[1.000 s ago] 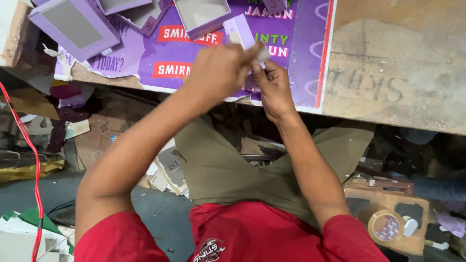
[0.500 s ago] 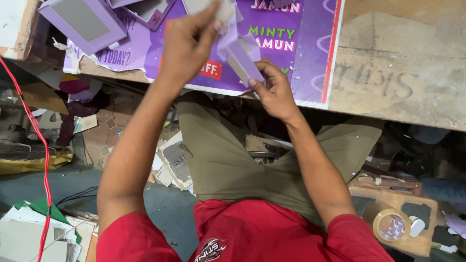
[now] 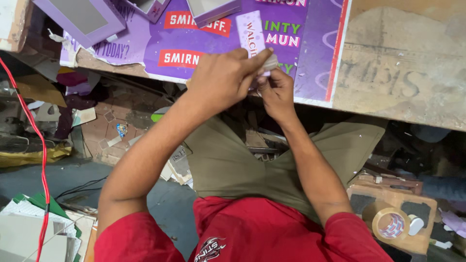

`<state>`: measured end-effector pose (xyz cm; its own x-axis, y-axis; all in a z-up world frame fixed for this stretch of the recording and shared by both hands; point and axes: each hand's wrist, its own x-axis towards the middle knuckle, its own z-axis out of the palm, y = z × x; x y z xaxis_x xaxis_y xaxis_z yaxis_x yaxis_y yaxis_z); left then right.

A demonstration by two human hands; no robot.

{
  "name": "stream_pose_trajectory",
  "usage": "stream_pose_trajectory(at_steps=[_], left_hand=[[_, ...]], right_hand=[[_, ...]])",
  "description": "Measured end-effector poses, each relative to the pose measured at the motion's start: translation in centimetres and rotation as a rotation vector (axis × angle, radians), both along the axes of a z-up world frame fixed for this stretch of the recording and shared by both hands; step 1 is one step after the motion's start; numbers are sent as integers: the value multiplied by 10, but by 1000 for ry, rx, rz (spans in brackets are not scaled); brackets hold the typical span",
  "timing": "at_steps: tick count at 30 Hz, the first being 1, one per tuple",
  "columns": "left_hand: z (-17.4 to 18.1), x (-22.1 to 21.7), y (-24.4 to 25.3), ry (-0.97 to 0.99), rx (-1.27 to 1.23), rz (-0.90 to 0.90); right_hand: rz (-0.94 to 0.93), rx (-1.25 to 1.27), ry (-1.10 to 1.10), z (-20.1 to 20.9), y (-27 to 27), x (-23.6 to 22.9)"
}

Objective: The person assembles small purple cardboard boxes at a cluttered table. They pick up flat pieces, fold them into box shapes, and place the finished boxes into a growing pile. The person handles each box one at a time, repeating the folding and stacking process.

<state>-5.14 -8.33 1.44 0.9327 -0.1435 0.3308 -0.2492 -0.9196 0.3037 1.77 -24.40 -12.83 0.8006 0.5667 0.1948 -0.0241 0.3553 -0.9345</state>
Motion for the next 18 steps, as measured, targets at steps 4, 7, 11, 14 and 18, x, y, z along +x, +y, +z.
stream_pose_trajectory(at_steps=[4,7,11,14,18], left_hand=[[2,24,38,-105,117,270],[-8,22,69,-222,9,330],[-39,0,67,-106,-308,389],[-51,-10,53,-56,-508,385],[-73,-17,51,-90,-665,305]], right_hand=[[-89,-34,-119,-5,-1,-4],[-89,55,59,6,-1,8],[-9,414,451,15,-11,24],[62,581,612,25,-12,38],[23,512,505,41,-21,46]])
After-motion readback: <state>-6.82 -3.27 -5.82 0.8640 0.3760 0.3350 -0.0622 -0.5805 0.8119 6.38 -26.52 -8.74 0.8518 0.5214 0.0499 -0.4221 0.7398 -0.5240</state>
